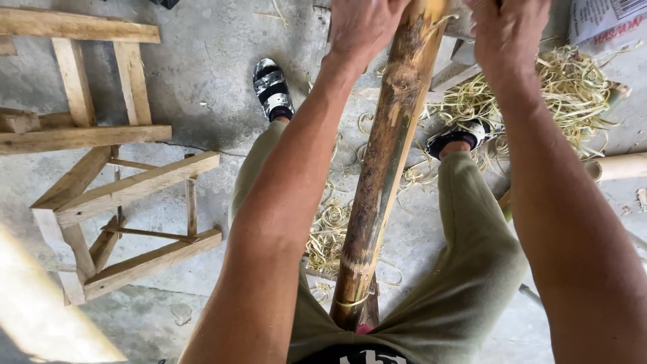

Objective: Scraping and smoothing a bamboo pole using a curved blade tool.

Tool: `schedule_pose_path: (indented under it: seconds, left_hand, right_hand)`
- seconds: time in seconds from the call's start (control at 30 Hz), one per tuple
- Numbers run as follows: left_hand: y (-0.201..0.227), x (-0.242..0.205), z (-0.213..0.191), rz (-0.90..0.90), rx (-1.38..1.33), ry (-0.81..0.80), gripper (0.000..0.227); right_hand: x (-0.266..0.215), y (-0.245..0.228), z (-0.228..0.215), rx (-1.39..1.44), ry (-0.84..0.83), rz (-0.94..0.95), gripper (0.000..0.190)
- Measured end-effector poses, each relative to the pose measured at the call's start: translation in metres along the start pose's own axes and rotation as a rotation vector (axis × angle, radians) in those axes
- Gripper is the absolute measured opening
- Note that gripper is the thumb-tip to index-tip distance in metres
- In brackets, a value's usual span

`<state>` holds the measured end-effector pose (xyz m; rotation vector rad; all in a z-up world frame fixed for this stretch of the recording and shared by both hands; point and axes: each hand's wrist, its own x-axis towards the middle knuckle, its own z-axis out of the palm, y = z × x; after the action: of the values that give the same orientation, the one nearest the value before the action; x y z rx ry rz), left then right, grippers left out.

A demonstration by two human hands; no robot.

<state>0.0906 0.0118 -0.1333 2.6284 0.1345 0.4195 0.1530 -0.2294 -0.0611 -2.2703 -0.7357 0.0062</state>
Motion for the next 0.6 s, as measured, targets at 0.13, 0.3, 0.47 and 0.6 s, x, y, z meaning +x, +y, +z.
schedule_pose_path:
  seconds: [0.13,0.3,0.47,0.6]
  left_hand:
    - [0.037,-0.042,-0.077,0.060,-0.165,0.235,0.049]
    - [0.043,-0.098,-0.107,-0.223,-0.266,-0.361,0.047]
    - [0.028,-0.021,-0.050,-0.045,-0.088,0.059,0.042]
    - [0.019,0.001,-0.030,-0.152,-0.228,0.018,0.042]
  right_hand:
    - [-0.043,-0.041,-0.011,-0.120,-0.087,0.144,0.045]
    - [-0.079,-0.087,-0.034,0.133,-0.396,0.245,0.033]
    - [-0.019,-0.026,-0.006,-0.044,-0.133,0.056,0.034]
    - [0.016,-0.012,-0.003,-0.130,0.046,-0.107,0.043]
